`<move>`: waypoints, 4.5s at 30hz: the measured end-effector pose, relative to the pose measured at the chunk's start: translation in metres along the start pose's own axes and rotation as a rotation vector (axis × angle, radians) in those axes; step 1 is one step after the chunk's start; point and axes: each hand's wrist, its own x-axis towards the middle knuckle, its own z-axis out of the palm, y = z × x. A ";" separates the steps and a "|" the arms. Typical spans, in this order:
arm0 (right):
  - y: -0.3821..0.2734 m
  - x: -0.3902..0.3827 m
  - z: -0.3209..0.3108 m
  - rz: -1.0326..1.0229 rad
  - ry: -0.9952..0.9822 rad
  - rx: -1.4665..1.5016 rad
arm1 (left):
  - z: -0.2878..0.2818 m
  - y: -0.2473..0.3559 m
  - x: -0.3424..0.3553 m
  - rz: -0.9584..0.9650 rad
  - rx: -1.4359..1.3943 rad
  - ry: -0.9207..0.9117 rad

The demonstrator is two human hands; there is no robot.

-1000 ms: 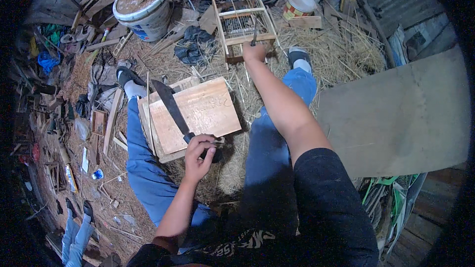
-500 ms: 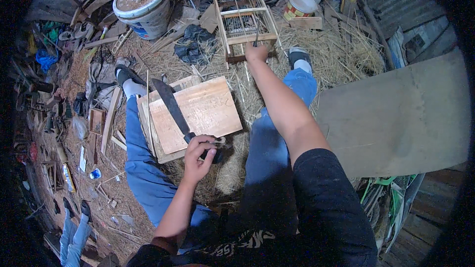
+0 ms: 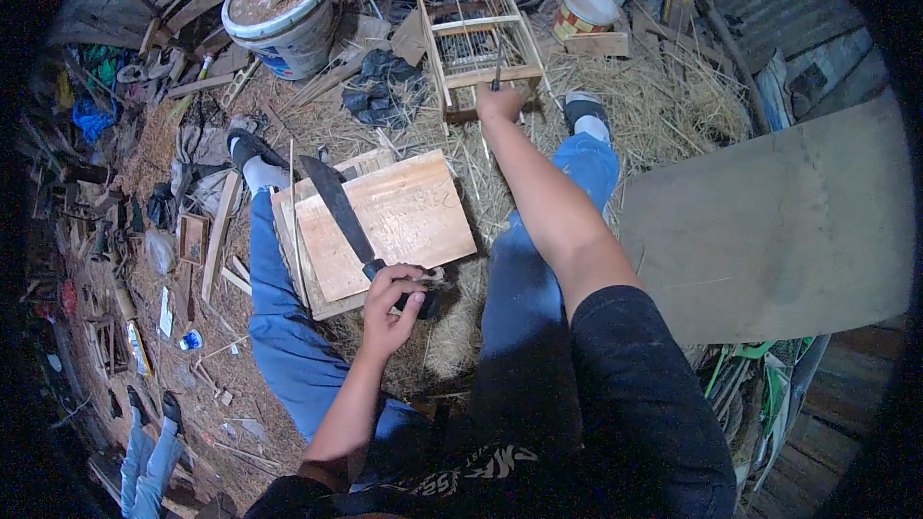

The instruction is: The person whittles a thin wooden stick using a knife, removing small shavings, and then scrapes a flat wooden board with the same knife.

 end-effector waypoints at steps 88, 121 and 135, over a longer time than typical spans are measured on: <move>-0.136 -0.483 -0.434 -0.118 -0.976 0.571 | -0.104 0.296 -0.142 -0.010 -0.763 0.275; -0.139 -0.528 -0.549 -0.377 -0.724 0.924 | -0.064 0.357 -0.272 0.146 -0.111 -0.323; -0.137 -0.528 -0.550 -0.357 -0.781 0.942 | -0.064 0.348 -0.277 0.085 -0.207 -0.246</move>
